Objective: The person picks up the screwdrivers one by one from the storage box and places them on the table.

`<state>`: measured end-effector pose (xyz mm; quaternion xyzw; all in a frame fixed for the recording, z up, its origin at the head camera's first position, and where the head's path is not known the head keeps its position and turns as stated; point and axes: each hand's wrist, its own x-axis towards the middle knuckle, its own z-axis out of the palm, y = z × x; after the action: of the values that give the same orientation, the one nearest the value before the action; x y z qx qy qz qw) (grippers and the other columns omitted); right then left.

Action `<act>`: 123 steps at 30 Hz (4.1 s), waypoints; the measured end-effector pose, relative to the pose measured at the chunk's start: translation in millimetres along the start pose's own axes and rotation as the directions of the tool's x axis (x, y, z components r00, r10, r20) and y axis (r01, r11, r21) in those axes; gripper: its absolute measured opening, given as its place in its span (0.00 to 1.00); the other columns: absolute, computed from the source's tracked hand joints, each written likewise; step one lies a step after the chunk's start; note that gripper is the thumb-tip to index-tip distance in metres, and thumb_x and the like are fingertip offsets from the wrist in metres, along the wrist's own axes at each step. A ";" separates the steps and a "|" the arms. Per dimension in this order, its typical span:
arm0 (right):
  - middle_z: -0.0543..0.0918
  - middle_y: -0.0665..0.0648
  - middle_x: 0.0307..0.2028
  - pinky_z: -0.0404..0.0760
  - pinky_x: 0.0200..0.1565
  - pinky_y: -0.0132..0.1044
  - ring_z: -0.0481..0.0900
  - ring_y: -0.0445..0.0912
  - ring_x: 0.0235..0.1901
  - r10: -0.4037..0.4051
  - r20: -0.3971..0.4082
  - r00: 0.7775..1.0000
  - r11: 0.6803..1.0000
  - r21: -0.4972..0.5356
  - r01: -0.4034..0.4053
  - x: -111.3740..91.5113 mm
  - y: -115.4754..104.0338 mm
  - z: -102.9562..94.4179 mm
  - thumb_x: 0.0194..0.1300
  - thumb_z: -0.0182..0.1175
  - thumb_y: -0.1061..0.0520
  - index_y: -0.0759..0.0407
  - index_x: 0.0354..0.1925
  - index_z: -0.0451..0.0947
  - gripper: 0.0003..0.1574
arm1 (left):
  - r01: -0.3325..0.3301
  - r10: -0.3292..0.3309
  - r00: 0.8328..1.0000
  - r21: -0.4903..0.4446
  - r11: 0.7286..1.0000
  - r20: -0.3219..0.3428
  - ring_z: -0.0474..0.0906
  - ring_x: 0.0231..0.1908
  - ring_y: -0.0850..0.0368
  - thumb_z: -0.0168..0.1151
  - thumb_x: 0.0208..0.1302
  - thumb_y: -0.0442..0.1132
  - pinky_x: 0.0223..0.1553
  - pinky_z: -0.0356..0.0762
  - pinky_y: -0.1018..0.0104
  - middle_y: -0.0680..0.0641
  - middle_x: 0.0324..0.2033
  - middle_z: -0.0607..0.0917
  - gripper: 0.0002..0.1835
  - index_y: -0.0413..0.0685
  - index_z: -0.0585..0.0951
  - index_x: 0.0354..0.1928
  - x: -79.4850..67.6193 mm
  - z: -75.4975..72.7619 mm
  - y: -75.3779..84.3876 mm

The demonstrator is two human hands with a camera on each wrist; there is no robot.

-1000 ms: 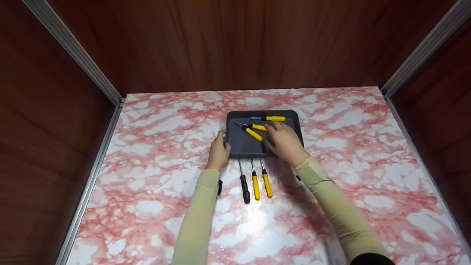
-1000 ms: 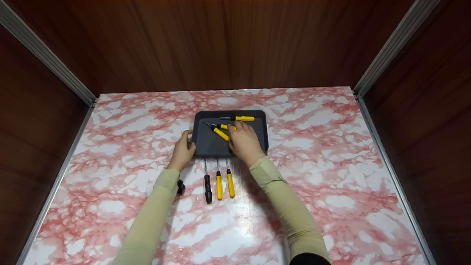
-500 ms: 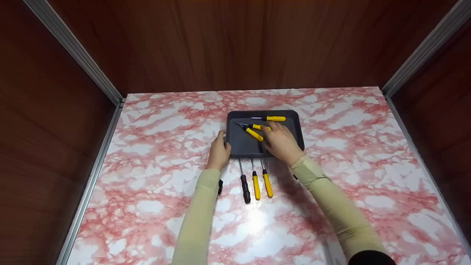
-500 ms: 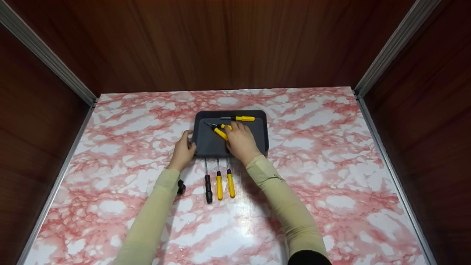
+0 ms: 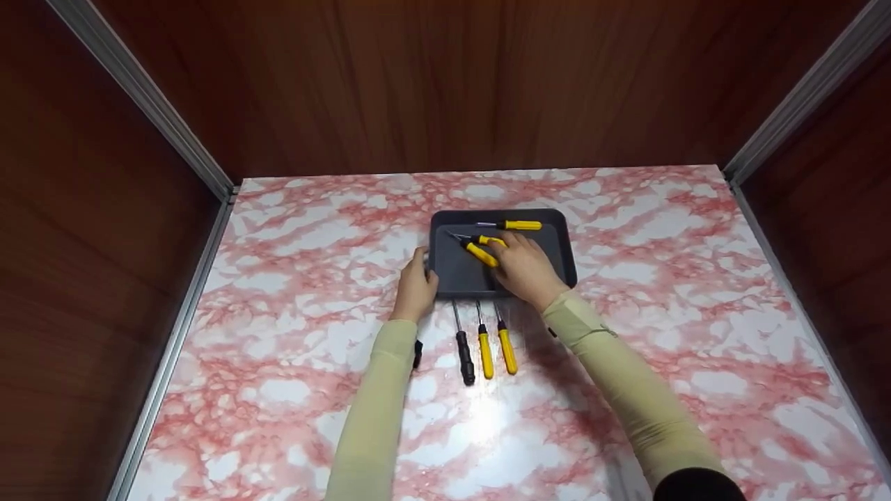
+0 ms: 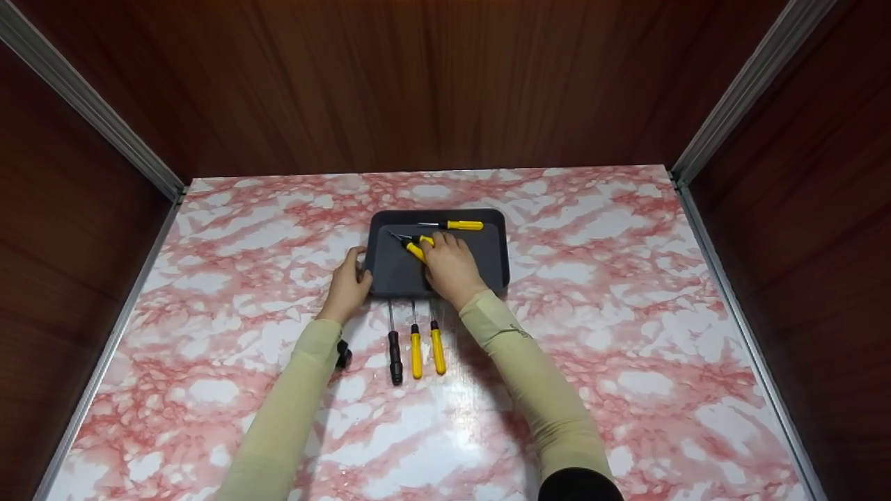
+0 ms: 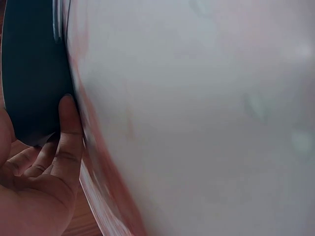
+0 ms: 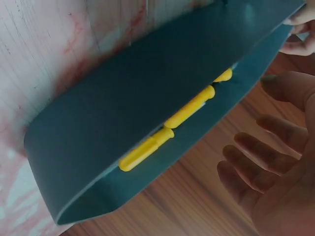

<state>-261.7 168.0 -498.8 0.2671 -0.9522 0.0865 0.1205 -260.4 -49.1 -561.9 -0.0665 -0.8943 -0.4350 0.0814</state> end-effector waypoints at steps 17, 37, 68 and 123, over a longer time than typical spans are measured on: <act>0.72 0.64 0.47 0.68 0.45 0.52 0.70 0.58 0.44 0.015 0.035 0.999 1.000 -0.006 -0.015 5.5 -3.8 12.7 0.53 0.62 0.55 0.59 0.54 0.71 0.29 | 0.003 -0.003 1.000 -0.001 1.000 -0.008 0.64 0.19 0.57 0.49 0.57 0.27 0.24 0.63 0.65 0.48 0.21 0.71 0.25 0.43 0.65 0.59 0.1 -1.4 1.3; 0.73 0.61 0.44 0.69 0.45 0.50 0.72 0.57 0.42 -0.035 -0.022 0.999 0.999 -0.023 0.035 7.9 -4.4 30.1 0.57 0.58 0.58 0.59 0.51 0.73 0.21 | 0.044 -0.044 0.999 -0.002 0.999 0.017 0.64 0.18 0.58 0.48 0.59 0.29 0.22 0.63 0.66 0.48 0.21 0.71 0.25 0.46 0.64 0.60 0.5 1.0 1.0; 0.71 0.62 0.53 0.69 0.46 0.51 0.68 0.56 0.52 -0.095 0.095 0.991 0.993 -0.068 0.101 9.1 -10.7 37.1 0.60 0.50 0.70 0.57 0.56 0.70 0.26 | -0.001 0.001 1.000 0.001 1.000 -0.022 0.65 0.20 0.57 0.50 0.56 0.26 0.24 0.64 0.65 0.47 0.20 0.72 0.25 0.42 0.66 0.58 1.2 1.5 -0.6; 0.74 0.61 0.46 0.74 0.40 0.47 0.74 0.55 0.42 -0.115 0.044 0.992 0.987 -0.104 0.119 10.7 -6.8 38.2 0.58 0.52 0.70 0.57 0.50 0.75 0.22 | 0.043 -0.043 0.999 -0.012 0.999 0.000 0.64 0.19 0.57 0.48 0.59 0.28 0.24 0.63 0.65 0.48 0.23 0.71 0.24 0.44 0.64 0.60 -0.6 0.8 2.6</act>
<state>-274.0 148.3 -531.6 0.3172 -0.9403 0.0233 0.1215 -259.3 -47.0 -560.5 -0.0478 -0.8928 -0.4421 0.0720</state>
